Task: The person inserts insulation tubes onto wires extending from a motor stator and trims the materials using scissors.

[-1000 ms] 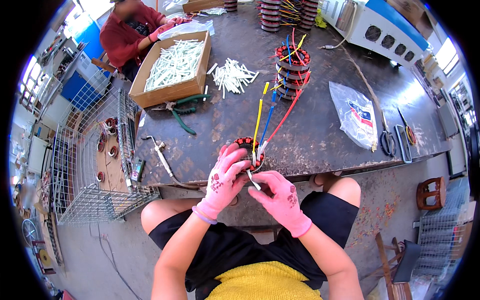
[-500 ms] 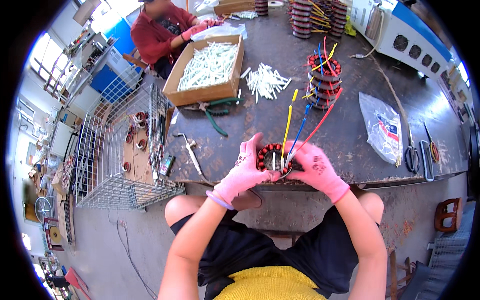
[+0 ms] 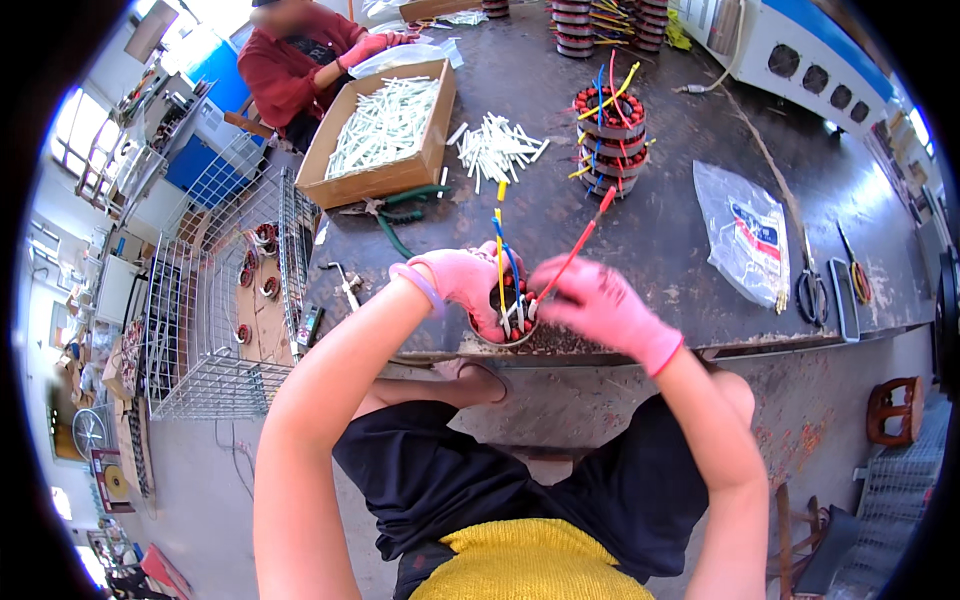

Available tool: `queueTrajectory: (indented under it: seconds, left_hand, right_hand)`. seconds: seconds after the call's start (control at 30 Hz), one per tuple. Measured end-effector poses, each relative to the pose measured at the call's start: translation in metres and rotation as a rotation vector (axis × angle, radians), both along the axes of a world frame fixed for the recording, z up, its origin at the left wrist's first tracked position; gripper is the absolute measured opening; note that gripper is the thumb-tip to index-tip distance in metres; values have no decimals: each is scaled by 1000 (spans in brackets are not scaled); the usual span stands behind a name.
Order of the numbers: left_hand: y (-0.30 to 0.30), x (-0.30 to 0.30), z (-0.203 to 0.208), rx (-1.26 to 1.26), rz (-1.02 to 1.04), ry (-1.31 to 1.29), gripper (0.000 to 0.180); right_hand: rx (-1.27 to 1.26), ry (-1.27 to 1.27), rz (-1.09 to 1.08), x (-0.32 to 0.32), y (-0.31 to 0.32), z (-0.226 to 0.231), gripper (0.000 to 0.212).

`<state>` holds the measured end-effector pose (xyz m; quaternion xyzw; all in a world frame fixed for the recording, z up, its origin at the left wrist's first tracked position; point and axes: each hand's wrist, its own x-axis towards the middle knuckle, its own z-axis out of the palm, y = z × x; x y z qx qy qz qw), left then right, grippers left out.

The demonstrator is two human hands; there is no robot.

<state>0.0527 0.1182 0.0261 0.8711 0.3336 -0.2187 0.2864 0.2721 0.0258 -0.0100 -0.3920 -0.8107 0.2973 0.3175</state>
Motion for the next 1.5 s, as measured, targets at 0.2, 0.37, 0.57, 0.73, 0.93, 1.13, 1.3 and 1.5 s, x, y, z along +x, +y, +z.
queueTrajectory:
  seconds: [0.2,0.37,0.57,0.73,0.93,1.13,1.3,1.5]
  left_hand:
    - [-38,-28,-19,358,232,-500,73]
    - [-126,-38,-40,589,357,-964,57]
    - [-112,-25,-78,602,352,-1153,46]
    - [-107,-52,-79,524,431,-1108,42]
    - [-100,-33,-71,381,270,-1341,44]
    - [-123,-37,-119,348,427,-1296,45]
    - [-105,-26,-94,398,362,-1271,54]
    - [-111,-60,-80,397,498,-1196,49]
  right_hand:
    - [2,-175,200,-29,26,7,19]
    - [-109,-294,252,-34,33,12,18]
    - [-84,-261,296,-26,42,-2,19]
    - [-172,-195,405,-51,50,6,19]
    - [-179,-68,274,-33,34,28,18]
    - [-548,-483,392,-29,50,-5,45]
    - [46,-374,401,-26,42,8,26]
    - [249,-579,377,-50,46,6,29]
